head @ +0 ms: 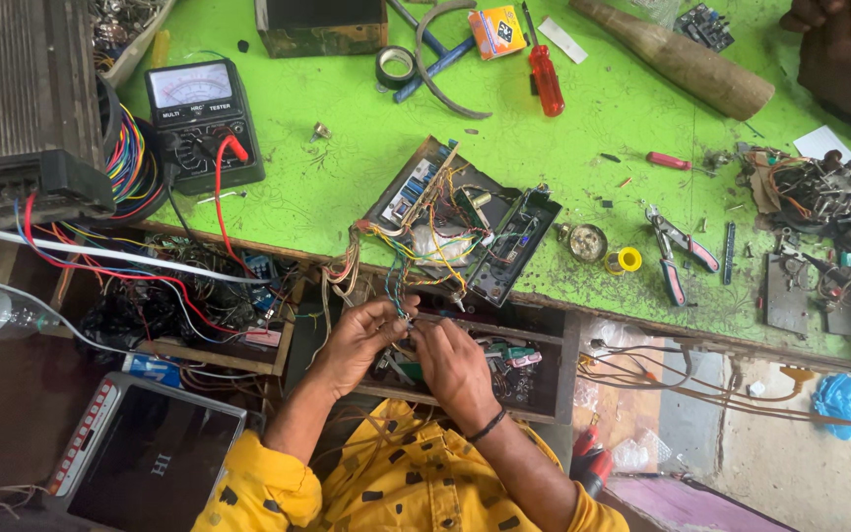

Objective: The person strips and twists wire ends, then uses a soldering iron to attach wires to a circuit board. They repeatedly heat and apply solder to connections while holding the board steady, then inspect the joints.

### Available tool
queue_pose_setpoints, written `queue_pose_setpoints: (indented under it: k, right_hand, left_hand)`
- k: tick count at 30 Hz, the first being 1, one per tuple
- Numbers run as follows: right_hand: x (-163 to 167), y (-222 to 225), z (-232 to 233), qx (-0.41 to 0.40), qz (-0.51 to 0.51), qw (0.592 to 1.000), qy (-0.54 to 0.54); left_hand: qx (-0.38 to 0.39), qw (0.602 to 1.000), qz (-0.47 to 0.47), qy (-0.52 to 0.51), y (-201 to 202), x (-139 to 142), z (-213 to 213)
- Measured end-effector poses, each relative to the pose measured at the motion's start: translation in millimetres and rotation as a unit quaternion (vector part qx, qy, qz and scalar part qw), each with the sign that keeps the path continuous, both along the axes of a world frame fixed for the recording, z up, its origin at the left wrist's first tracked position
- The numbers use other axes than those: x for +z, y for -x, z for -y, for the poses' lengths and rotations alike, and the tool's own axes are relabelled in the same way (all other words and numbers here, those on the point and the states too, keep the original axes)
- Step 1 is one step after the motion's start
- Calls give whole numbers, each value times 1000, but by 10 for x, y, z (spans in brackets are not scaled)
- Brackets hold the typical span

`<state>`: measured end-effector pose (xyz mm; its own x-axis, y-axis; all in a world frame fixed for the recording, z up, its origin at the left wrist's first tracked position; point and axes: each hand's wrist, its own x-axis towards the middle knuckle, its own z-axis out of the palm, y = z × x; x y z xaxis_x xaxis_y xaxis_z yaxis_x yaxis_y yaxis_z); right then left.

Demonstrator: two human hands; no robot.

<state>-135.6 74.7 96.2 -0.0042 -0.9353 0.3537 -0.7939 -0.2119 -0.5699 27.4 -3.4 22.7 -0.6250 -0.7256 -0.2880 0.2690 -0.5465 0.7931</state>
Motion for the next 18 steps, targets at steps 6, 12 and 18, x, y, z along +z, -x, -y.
queue_pose_setpoints:
  k: [6,12,18]
  right_hand:
    - [-113,52,-18,-38,67,994,-78]
    - [-483,238,-143,-114,401,883,-215]
    - [-661,391,-236,-145,389,883,-217]
  left_hand:
    - [6,1000,-9,-7,25,103,5]
    - [115,993,-5,-14,-19,158,-103]
    - [223,966,113,-60,61,30,-329]
